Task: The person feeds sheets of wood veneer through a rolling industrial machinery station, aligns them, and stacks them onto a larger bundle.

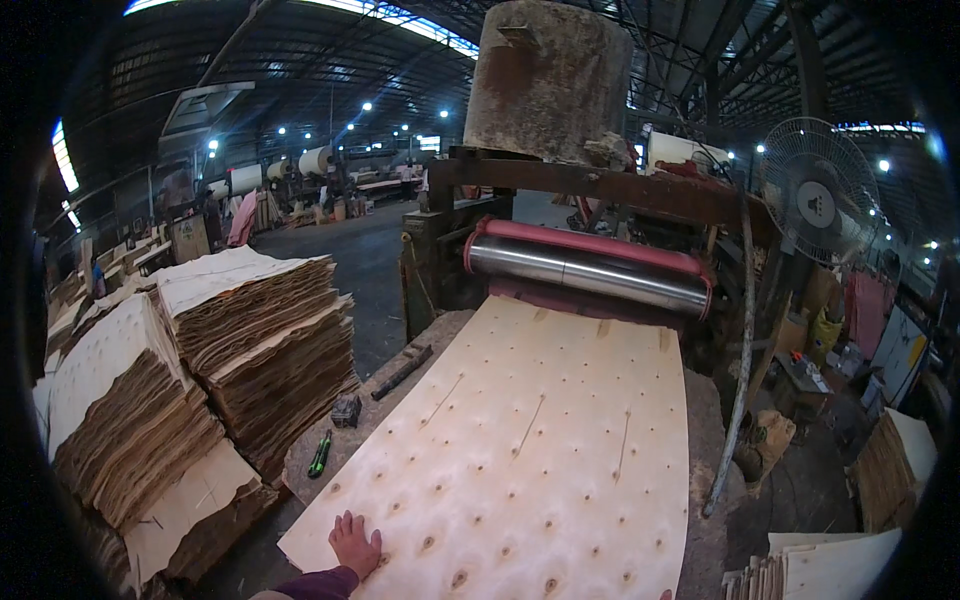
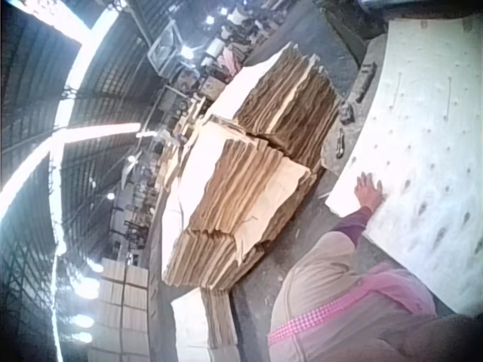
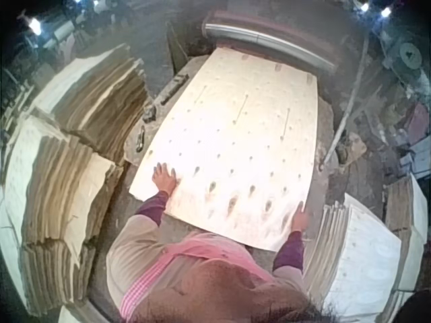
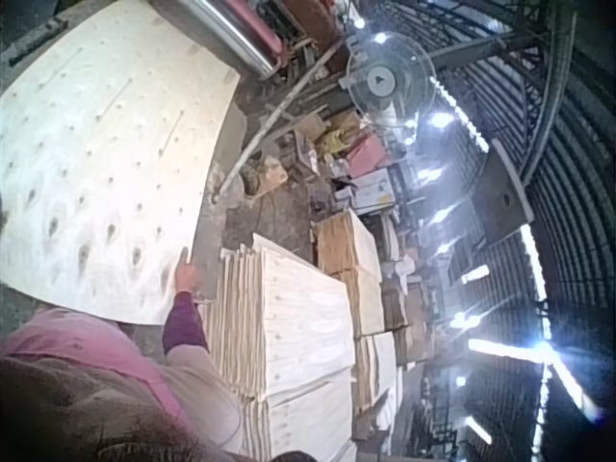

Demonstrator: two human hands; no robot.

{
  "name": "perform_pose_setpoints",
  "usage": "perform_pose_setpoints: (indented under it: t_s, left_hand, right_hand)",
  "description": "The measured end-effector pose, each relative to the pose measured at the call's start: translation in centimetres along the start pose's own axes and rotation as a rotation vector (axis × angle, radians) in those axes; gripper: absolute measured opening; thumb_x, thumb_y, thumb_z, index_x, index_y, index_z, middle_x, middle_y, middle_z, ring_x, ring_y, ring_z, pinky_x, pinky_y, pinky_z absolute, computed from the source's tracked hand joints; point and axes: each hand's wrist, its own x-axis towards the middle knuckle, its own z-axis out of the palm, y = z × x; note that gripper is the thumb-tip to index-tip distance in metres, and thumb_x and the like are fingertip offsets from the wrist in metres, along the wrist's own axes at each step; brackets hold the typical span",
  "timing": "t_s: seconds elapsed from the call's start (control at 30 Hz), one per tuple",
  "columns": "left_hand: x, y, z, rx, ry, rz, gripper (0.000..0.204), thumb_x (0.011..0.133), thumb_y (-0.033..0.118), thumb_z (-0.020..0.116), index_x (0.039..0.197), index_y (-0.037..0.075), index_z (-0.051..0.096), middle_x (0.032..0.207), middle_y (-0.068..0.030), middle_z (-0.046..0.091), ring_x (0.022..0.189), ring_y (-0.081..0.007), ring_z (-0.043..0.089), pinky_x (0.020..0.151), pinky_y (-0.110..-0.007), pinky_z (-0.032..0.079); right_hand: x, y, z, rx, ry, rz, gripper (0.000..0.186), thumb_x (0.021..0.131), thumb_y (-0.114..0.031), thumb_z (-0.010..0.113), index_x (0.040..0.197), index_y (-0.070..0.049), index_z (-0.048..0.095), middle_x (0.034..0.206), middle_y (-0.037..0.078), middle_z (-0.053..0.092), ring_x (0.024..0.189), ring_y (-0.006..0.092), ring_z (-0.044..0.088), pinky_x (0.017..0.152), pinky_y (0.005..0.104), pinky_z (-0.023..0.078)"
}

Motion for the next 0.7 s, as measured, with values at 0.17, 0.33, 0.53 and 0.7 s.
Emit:
perform_pose_setpoints:
  t_s: [0.17, 0.33, 0.53, 0.7]
  left_hand:
    - [-0.1, -0.3, 0.2, -0.008, 0.034, 0.023, 0.053, 0.077, 0.033, 0.064, 0.120, 0.004, 0.052, 0.134, -0.0237, 0.044, 0.128, -0.0418, 0.034, 0.101, -0.054, 0.026]
    - [0.0, -0.1, 0.0, -0.009, 0.023, 0.010, 0.052, 0.078, 0.032, 0.064, 0.120, 0.004, 0.052, 0.134, -0.0238, 0.044, 0.128, -0.0425, 0.034, 0.101, -0.054, 0.025]
    - [0.1, -0.1, 0.0, -0.018, 0.017, -0.002, 0.050, 0.078, 0.029, 0.063, 0.120, 0.004, 0.053, 0.135, -0.0238, 0.044, 0.129, -0.0429, 0.033, 0.102, -0.054, 0.025]
    - [0.0, -0.4, 0.3, -0.025, 0.014, 0.001, 0.047, 0.080, 0.025, 0.062, 0.121, 0.005, 0.053, 0.136, -0.0235, 0.044, 0.129, -0.0428, 0.034, 0.102, -0.054, 0.025]
  right_hand:
    - [0.5, 0.9, 0.8, 0.029, 0.012, -0.020, 0.079, 0.089, -0.070, 0.031, 0.121, -0.002, 0.057, 0.117, 0.027, 0.059, 0.109, 0.0464, 0.055, 0.093, 0.0529, 0.043]
    - [0.0, 0.1, 0.2, 0.026, 0.005, -0.032, 0.079, 0.090, -0.068, 0.031, 0.123, -0.001, 0.055, 0.118, 0.027, 0.058, 0.111, 0.0465, 0.054, 0.095, 0.0527, 0.042]
    - [-0.5, -0.8, -0.6, -0.004, -0.003, -0.012, 0.078, 0.090, -0.067, 0.032, 0.122, 0.000, 0.056, 0.117, 0.028, 0.059, 0.109, 0.0468, 0.055, 0.094, 0.0525, 0.043]
    - [-0.3, -0.4, -0.2, -0.004, -0.002, -0.013, 0.078, 0.090, -0.067, 0.032, 0.122, 0.000, 0.057, 0.116, 0.028, 0.060, 0.109, 0.0465, 0.055, 0.093, 0.0525, 0.043]
